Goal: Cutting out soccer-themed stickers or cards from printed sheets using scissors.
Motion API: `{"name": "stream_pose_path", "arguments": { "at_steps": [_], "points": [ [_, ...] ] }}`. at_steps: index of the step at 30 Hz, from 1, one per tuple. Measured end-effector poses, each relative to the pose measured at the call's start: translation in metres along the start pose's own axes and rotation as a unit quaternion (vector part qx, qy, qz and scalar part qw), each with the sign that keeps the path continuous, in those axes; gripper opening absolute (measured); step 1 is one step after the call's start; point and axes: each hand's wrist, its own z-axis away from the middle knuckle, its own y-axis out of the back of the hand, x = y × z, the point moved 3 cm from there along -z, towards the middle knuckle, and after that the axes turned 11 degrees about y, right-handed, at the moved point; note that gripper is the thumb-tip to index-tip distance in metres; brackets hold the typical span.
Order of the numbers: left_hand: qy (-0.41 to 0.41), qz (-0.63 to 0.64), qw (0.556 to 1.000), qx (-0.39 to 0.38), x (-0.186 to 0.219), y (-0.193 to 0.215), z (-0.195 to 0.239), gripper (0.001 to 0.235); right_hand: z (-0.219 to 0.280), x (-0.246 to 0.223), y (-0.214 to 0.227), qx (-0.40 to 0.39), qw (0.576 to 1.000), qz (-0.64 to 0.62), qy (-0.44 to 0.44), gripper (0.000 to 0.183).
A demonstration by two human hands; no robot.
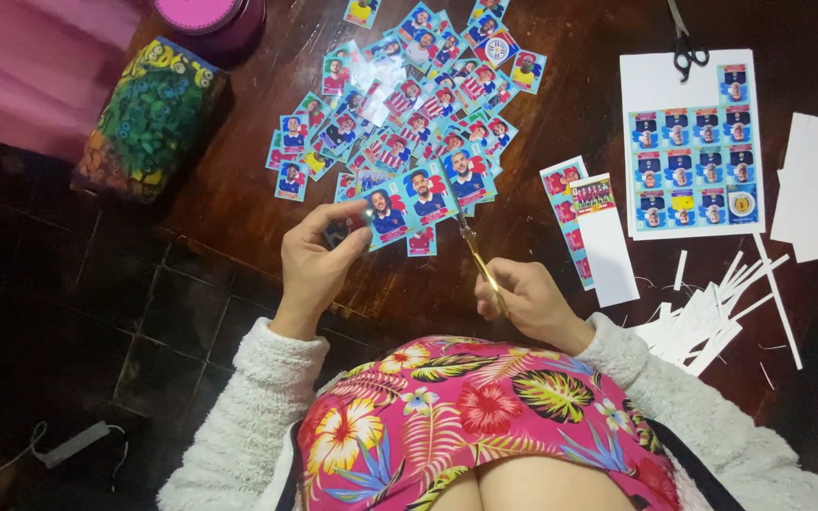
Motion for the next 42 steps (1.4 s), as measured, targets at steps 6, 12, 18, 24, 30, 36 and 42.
{"name": "stream_pose_path", "arguments": {
  "at_steps": [6,12,18,24,30,36,42],
  "points": [
    [0.033,-0.008,0.999,0.002,-0.011,-0.003,-0.013,0.030,-0.012,0.002,-0.001,0.020,0.999,0.031,-0.014,0.023],
    [0.058,-0.035,0.997,0.021,-0.038,-0.001,-0.035,0.031,-0.033,0.024,0.007,0.033,0.998,0.056,-0.010,0.027],
    [0.062,0.011,0.997,0.033,-0.042,0.003,-0.044,0.033,-0.032,0.015,0.010,0.033,0.988,0.144,-0.031,0.025],
    [0.017,0.023,0.998,0.062,-0.021,0.001,-0.036,0.032,-0.016,0.011,0.005,-0.059,0.993,0.106,-0.004,0.027],
    [0.021,0.028,0.999,0.035,-0.007,-0.017,-0.023,0.030,-0.014,0.006,-0.006,-0.092,0.993,0.074,0.020,0.030],
    [0.036,0.013,0.999,0.029,0.004,-0.026,-0.011,0.031,-0.014,0.008,-0.008,-0.095,0.995,0.012,0.030,0.037],
    [-0.002,-0.013,1.000,0.024,0.006,-0.031,-0.006,0.031,-0.012,0.008,-0.007,-0.092,0.995,0.007,0.036,0.045]
  ]
}}
